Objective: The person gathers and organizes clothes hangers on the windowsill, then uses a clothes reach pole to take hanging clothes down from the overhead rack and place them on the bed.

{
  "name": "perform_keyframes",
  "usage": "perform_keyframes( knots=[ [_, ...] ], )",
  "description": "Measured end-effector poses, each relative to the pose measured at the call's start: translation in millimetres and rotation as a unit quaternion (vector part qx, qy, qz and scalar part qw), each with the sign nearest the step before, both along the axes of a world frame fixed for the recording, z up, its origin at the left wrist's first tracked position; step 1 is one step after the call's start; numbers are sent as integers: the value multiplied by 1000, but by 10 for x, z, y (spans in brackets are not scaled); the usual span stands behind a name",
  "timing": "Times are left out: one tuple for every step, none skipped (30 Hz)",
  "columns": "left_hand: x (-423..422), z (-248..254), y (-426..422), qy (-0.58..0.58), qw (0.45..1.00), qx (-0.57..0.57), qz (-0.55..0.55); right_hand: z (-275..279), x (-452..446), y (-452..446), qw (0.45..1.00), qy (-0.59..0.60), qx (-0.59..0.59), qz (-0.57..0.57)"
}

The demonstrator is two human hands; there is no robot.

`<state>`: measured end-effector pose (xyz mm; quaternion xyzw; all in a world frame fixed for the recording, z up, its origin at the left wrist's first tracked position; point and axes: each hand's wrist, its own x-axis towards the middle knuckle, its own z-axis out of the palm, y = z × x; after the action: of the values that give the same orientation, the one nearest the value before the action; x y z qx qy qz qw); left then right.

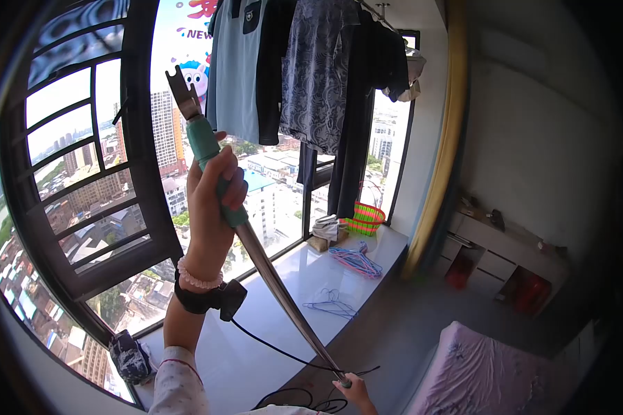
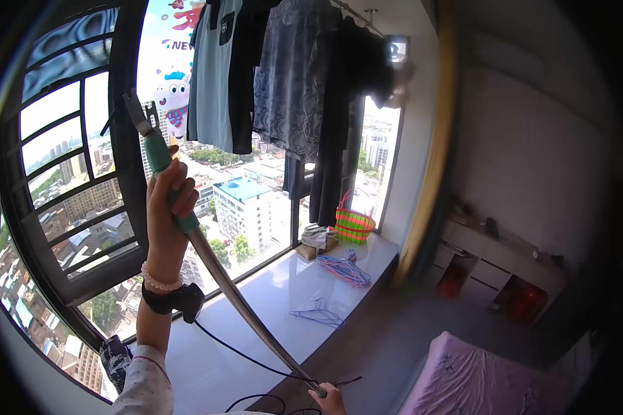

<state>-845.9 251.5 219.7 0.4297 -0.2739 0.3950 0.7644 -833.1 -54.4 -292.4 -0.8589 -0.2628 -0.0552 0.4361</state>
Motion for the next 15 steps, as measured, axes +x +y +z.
perform_keyframes(
  knots=[
    [132, 111, 60, 5, 1000, 7, -10, 187, 97, 134, 1000, -13, 4, 10],
    [251, 238, 114, 1, 1000, 11, -13, 382, 187, 265, 997, -71, 23, -11],
    [402, 377, 196, -14, 1000, 23, 11, 629, 264, 384, 990, -130, 42, -33],
    [504, 522, 240, -23, 999, 35, 27, 946, 293, 516, 972, -212, 95, -44],
    [595, 665, 286, -31, 998, 47, 42, 900, 482, 534, 969, -223, 99, -37],
    [709, 809, 365, -31, 992, 91, 87, 748, 678, 511, 983, -141, 116, -15],
    [828, 945, 450, -27, 982, 134, 132, 785, 799, 546, 990, -55, 130, 8],
    [945, 1084, 546, -29, 975, 172, 139, 823, 890, 552, 989, -61, 131, 16],
    [993, 1179, 542, -22, 979, 173, 102, 1090, 886, 555, 984, -59, 169, 12],
    [1054, 1246, 541, -10, 981, 178, 74, 1234, 931, 547, 977, -55, 206, 10],
    [1113, 1281, 534, 6, 982, 181, 46, 1209, 1044, 528, 977, -57, 204, 19],
    [1159, 1309, 511, 5, 982, 178, 56, 1164, 1177, 510, 966, 22, 250, 69],
    [1212, 1302, 481, 46, 969, 229, 79, 1116, 1263, 471, 944, 106, 291, 116],
    [1255, 1273, 450, 91, 951, 278, 100, 1309, 1295, 462, 943, 112, 287, 122],
    [1304, 1227, 424, 100, 951, 274, 104, 1542, 1385, 459, 932, 175, 252, 194]
  ],
)
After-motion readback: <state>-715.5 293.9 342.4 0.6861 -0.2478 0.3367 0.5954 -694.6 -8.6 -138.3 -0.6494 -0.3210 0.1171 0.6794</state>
